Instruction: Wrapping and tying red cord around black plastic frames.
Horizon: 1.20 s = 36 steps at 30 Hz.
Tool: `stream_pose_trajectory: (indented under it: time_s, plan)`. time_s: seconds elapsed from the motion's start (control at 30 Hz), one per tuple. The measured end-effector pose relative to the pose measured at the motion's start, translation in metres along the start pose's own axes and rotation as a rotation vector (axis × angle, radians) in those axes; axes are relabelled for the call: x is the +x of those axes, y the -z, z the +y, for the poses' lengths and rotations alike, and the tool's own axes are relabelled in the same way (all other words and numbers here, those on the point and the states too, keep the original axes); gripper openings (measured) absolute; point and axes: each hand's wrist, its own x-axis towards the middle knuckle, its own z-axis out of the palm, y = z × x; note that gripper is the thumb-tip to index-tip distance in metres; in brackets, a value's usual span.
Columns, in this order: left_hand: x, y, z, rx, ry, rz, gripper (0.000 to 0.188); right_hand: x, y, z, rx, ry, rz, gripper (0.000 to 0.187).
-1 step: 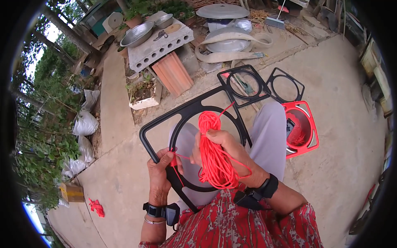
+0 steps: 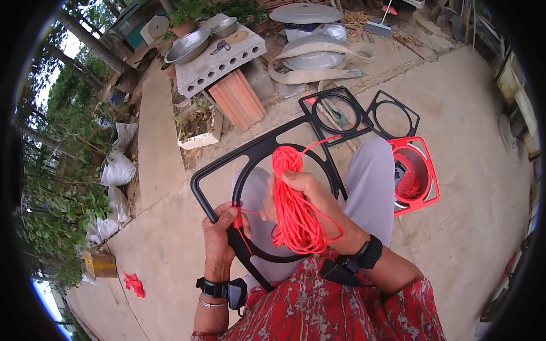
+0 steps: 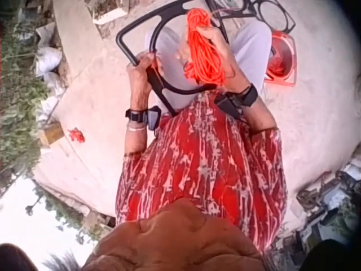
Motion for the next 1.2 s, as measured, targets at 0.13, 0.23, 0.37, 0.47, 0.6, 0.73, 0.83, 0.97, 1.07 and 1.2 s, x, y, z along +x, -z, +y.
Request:
stream_pose_trajectory:
  time_s: [0.13,0.23,0.37,0.47,0.6,0.73,0.83,0.97,1.07,1.2]
  plan:
    - [0.002,0.004,-0.001,0.031,0.005,0.0,0.025,0.007,0.003,-0.01,0.008,-0.054,0.036,0.027]
    - [0.003,0.01,-0.002,-0.011,0.007,-0.03,0.032,0.008,0.004,-0.014,-0.083,-0.106,0.118,0.028]
    - [0.005,0.008,-0.001,-0.017,0.051,0.015,0.031,0.013,0.024,0.0,-0.321,-0.029,0.249,0.031]
    - [0.007,0.009,-0.003,-0.023,0.053,0.027,0.027,0.015,0.042,0.007,-0.395,-0.046,0.281,0.032]
    - [0.005,0.008,-0.002,-0.005,0.049,0.029,0.024,0.014,0.047,0.014,-0.277,-0.12,0.323,0.032]
    - [0.005,0.008,0.0,-0.016,0.073,-0.002,0.024,0.026,0.058,0.033,-0.407,-0.05,0.386,0.028]
    - [0.003,0.009,0.002,-0.05,0.09,0.015,0.025,0.04,0.073,0.052,-0.431,0.05,0.314,0.026]
    - [-0.003,0.008,0.007,-0.014,0.075,0.026,0.027,0.062,0.072,0.069,-0.48,0.006,0.202,0.03]
    - [-0.006,0.019,0.008,-0.013,0.05,0.024,0.029,0.071,0.072,0.073,-0.276,0.0,0.245,0.027]
    - [-0.002,0.054,0.002,-0.181,0.039,0.049,0.032,0.068,0.074,0.068,0.047,-0.132,0.218,0.024]
